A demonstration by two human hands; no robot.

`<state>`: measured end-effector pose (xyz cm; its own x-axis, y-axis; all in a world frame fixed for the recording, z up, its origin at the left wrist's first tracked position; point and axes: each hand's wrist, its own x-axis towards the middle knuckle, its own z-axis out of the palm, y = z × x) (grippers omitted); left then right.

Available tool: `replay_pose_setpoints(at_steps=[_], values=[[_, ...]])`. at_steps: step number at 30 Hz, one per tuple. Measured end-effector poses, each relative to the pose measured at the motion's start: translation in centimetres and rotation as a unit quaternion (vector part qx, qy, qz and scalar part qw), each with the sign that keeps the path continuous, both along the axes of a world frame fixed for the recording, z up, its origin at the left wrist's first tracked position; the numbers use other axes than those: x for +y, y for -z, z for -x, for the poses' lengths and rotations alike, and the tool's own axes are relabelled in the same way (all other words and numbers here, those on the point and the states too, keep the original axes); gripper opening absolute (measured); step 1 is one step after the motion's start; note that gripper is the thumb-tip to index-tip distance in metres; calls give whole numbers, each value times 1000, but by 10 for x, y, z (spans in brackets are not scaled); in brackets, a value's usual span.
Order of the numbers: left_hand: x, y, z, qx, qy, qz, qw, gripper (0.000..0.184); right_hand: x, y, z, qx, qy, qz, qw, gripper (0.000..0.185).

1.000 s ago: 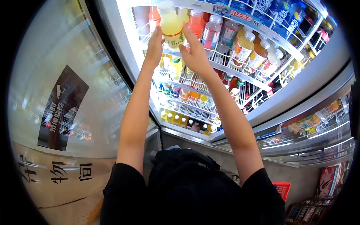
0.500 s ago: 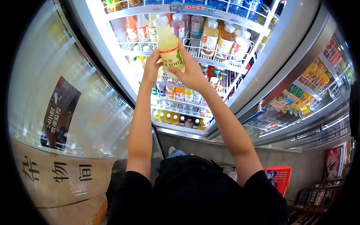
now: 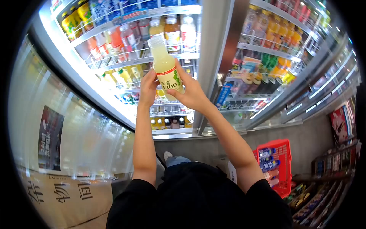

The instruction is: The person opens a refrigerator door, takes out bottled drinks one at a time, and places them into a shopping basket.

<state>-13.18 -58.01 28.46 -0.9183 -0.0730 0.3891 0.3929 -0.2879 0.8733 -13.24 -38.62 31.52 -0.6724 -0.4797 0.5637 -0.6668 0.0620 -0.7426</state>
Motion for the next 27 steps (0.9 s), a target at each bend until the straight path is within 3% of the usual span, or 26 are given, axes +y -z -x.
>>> replay_pose_setpoints(at_steps=[3, 12, 18, 27], values=[[42, -1, 2, 4, 28, 20, 999, 44, 41, 4, -15, 20, 57, 13, 998, 96], [151, -2, -20, -19, 81, 58, 995, 38, 140, 6, -67, -145, 70, 93, 983, 97], [175, 21, -44, -53, 170, 60, 982, 32, 163, 46, -95, -203, 99, 199, 954, 90], [185, 63, -97, -118, 261, 77, 955, 40, 162, 90, -166, -219, 210, 199, 932, 88]])
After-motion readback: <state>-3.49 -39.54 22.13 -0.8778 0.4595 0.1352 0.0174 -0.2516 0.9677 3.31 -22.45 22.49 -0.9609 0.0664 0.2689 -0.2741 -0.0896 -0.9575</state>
